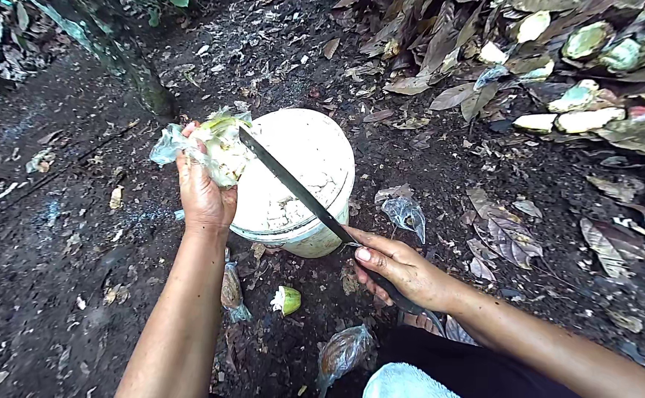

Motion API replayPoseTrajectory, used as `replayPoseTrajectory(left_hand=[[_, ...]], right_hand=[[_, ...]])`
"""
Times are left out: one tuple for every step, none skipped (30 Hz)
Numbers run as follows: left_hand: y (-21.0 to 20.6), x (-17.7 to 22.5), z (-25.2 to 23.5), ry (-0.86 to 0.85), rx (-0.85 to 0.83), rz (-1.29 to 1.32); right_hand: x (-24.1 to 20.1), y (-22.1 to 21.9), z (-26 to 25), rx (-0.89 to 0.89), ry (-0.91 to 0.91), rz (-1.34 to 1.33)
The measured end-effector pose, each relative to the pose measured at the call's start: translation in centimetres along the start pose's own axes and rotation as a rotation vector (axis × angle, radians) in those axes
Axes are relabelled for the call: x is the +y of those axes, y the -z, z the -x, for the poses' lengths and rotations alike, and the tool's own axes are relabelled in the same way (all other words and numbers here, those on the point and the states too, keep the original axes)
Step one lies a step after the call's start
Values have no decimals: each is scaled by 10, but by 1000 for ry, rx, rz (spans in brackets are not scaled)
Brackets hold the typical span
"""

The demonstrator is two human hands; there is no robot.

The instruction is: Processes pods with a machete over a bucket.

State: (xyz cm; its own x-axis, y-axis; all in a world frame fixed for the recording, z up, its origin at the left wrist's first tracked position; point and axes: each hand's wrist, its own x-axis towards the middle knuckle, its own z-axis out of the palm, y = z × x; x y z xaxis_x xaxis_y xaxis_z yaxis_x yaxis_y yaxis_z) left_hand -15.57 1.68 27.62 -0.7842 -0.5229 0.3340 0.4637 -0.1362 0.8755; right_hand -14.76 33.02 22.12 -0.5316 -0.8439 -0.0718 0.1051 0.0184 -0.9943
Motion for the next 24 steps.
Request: replayPoseTrajectory(left_hand=[[0, 0, 0, -11, -19, -16], [0, -1, 0, -16, -39, -39], [1, -1, -1, -10, -54, -63], [4, 0, -3, 10, -75, -76], [7, 2, -6, 41, -99, -84], [11, 5, -8, 76, -128, -86], [14, 7, -9, 113, -142, -93], [17, 10, -10, 150, -149, -107], [19, 12, -11, 183, -159, -119], [21, 13, -13, 206, -169, -127], [21, 14, -15, 213, -185, -146], [20, 15, -18, 205, -202, -177], [16, 14, -19, 190, -225, -222], [12, 13, -19, 184, -234, -267], [10, 11, -19, 195, -239, -283], [10, 9, -19, 210, -243, -274], [11, 8, -21, 221, -245, -251], [13, 6, -24, 234, -238, -219], [17, 5, -23, 253, -231, -186], [19, 3, -22, 269, -230, -163], [19, 1, -22, 280, -233, -141], [20, 0, -23, 290, -243, -127], [20, 0, -26, 308, -260, -132], [20, 0, -29, 339, -283, -151]], right_hand=[[0, -2, -2, -11, -12, -15], [0, -3, -3, -27, -27, -32], [0, -2, -4, -47, -46, -51], [0, 2, -5, -74, -61, -77], [2, 8, -6, -109, -77, -123], [4, 15, -5, -147, -98, -184], [5, 22, -5, -181, -122, -242], [6, 28, -5, -209, -143, -283], [5, 32, -6, -223, -153, -290], [3, 35, -6, -213, -149, -243], [-3, 36, -7, -185, -133, -124], [-11, 34, -7, -142, -114, 53], [-19, 29, -7, -99, -103, 251], [-24, 25, -7, -75, -108, 400], [-25, 21, -7, -68, -116, 451], [-26, 21, -7, -72, -124, 414], [-27, 23, -8, -83, -128, 323], [-27, 28, -9, -97, -142, 220], [-25, 31, -8, -112, -159, 139], [-24, 35, -8, -122, -162, 127], [-25, 39, -8, -112, -148, 204], [-27, 41, -9, -82, -114, 373], [-29, 41, -9, -38, -62, 602], [-30, 41, -9, 0, -4, 809]])
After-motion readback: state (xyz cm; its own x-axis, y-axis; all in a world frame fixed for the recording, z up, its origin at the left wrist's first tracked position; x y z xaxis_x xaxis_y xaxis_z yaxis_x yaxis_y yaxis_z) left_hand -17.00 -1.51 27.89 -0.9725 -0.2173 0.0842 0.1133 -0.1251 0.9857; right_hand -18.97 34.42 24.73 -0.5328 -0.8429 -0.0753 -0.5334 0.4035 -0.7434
